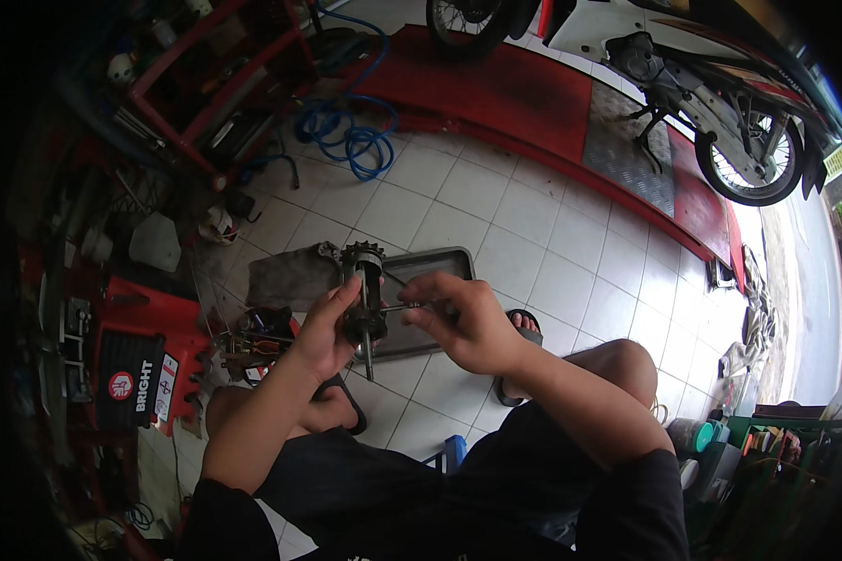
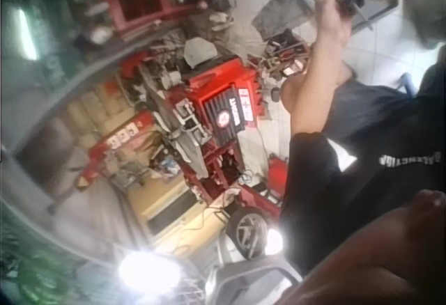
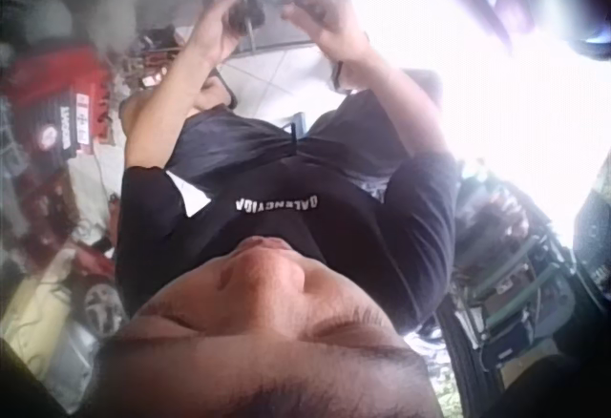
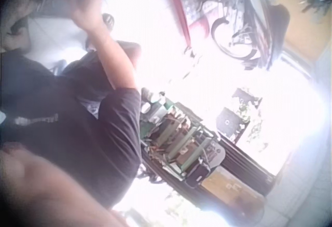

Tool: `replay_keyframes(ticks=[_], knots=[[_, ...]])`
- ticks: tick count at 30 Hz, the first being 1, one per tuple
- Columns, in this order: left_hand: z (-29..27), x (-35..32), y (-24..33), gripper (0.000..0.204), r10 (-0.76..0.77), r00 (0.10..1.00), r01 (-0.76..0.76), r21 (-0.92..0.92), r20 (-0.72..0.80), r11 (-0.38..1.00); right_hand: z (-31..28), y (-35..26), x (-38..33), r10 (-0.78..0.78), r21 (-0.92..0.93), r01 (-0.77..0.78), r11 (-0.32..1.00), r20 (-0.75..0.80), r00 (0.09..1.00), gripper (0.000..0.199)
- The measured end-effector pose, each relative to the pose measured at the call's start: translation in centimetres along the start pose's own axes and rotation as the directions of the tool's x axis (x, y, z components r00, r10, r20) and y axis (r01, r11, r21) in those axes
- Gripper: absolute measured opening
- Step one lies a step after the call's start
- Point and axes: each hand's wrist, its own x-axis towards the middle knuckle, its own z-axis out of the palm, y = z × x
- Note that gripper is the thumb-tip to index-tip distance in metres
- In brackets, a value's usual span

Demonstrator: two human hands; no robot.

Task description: The person assembles a motorcycle sprocket assembly by hand, inserting a pin and securing it with a clip. They use a screwdriver to adjust components and place small parts into a metal tray.

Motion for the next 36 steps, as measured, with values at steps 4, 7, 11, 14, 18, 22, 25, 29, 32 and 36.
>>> replay_keyframes(ticks=[4,7,11,14,18,22,25,29,32,36], knots=[[0.2,-0.3,0.0,0.046,0.085,0.994,-0.092,0.114,0.066,0.989,-0.7,-0.6,0.2,-0.038,-0.075,0.040,0.996,0.034,0.999,0.022],[0.2,-0.5,0.1,0.047,0.092,0.993,-0.098,0.101,0.068,0.990,-1.2,-0.8,0.2,-0.015,-0.107,0.022,0.994,0.069,0.998,0.021],[-0.1,-0.6,0.3,0.044,0.088,0.994,-0.094,0.094,0.060,0.991,-1.5,-1.6,0.3,-0.002,-0.091,0.007,0.996,0.061,0.998,0.022],[0.1,-0.8,0.6,0.039,0.093,0.994,-0.097,0.076,0.054,0.992,-1.6,-1.3,0.3,-0.051,-0.094,0.058,0.994,0.075,0.996,0.022],[-0.3,-0.8,0.2,0.044,0.100,0.994,-0.104,0.112,0.042,0.988,-1.3,-1.4,0.5,-0.042,-0.122,0.058,0.991,0.127,0.991,0.022],[-0.4,-0.8,0.0,0.048,0.074,0.997,-0.076,0.099,0.033,0.992,-1.1,-0.9,0.5,-0.069,-0.049,0.074,0.996,0.090,0.994,0.020],[-0.3,-1.0,0.4,0.040,0.056,0.998,-0.056,0.030,0.021,0.998,-0.8,-0.6,0.5,-0.077,-0.014,0.078,0.997,0.046,0.996,0.020],[-0.3,-1.3,0.4,0.041,0.052,0.998,-0.053,0.023,0.023,0.998,-0.5,-0.7,0.7,-0.073,-0.079,0.076,0.994,0.050,0.996,0.020],[-0.3,-1.6,0.5,0.040,0.058,0.998,-0.059,0.061,0.024,0.996,-0.5,-0.7,0.7,-0.049,-0.114,0.055,0.992,0.056,0.997,0.021],[-0.4,-1.7,0.4,0.039,0.057,0.998,-0.057,0.078,0.004,0.995,-0.3,-1.5,0.9,-0.032,-0.134,0.039,0.990,0.055,0.998,0.022]])
